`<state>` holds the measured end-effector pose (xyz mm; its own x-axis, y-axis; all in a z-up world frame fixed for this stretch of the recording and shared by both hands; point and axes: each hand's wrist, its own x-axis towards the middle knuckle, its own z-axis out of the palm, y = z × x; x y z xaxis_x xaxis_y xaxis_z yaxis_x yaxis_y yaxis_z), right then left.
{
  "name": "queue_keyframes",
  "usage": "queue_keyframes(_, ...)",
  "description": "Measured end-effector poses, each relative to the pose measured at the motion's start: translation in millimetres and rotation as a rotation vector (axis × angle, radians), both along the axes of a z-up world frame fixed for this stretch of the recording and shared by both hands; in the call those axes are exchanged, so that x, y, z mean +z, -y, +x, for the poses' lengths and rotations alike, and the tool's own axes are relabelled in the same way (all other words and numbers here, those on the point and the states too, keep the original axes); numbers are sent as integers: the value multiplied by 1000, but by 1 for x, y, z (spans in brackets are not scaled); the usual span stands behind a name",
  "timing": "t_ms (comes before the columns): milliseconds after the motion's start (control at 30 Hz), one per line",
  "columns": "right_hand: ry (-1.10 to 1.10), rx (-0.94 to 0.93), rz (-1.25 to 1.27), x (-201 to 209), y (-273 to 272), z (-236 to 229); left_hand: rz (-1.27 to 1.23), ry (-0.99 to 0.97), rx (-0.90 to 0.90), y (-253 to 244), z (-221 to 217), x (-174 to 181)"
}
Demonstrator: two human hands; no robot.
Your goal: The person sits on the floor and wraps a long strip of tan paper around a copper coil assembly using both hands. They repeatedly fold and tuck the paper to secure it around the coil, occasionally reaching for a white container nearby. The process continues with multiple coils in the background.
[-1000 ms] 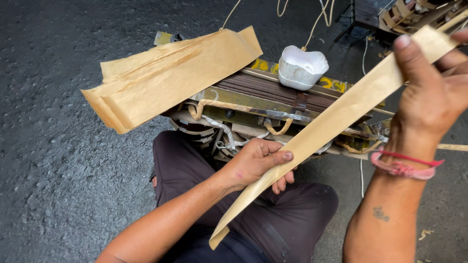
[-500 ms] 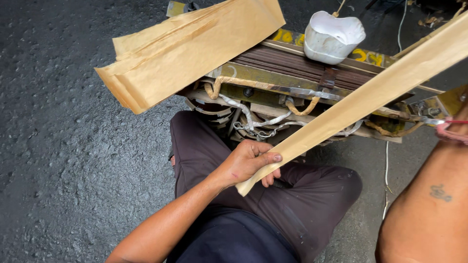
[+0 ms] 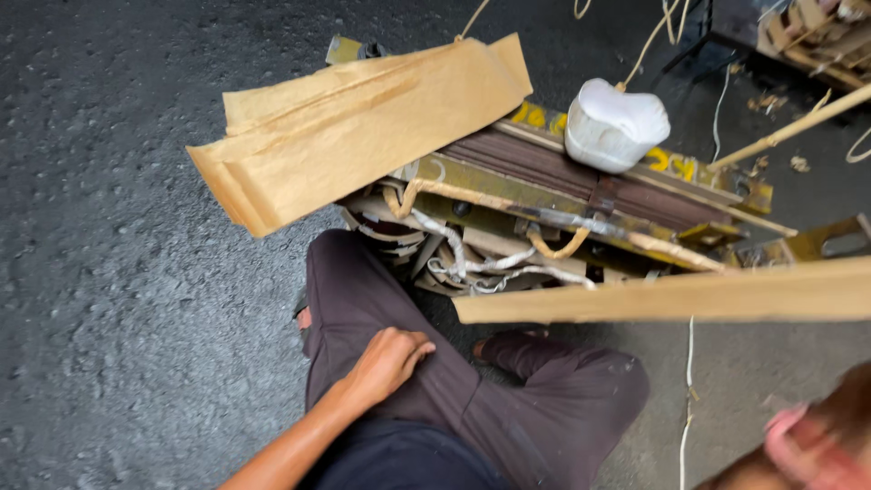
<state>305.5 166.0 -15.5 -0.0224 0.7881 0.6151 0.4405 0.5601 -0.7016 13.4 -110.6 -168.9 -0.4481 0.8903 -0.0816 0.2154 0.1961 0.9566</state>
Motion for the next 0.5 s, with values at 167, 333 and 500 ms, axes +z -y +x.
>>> queue_keyframes(167, 130, 635, 21, 2, 101, -122, 665, -241, 100, -18, -9, 67)
queue_keyframes(333, 224, 1112, -211, 41, 64, -191, 565, 132, -9, -36, -9, 93)
queue_keyframes(500, 827, 596, 316, 52, -52, -242, 458, 540, 31, -15, -2, 79)
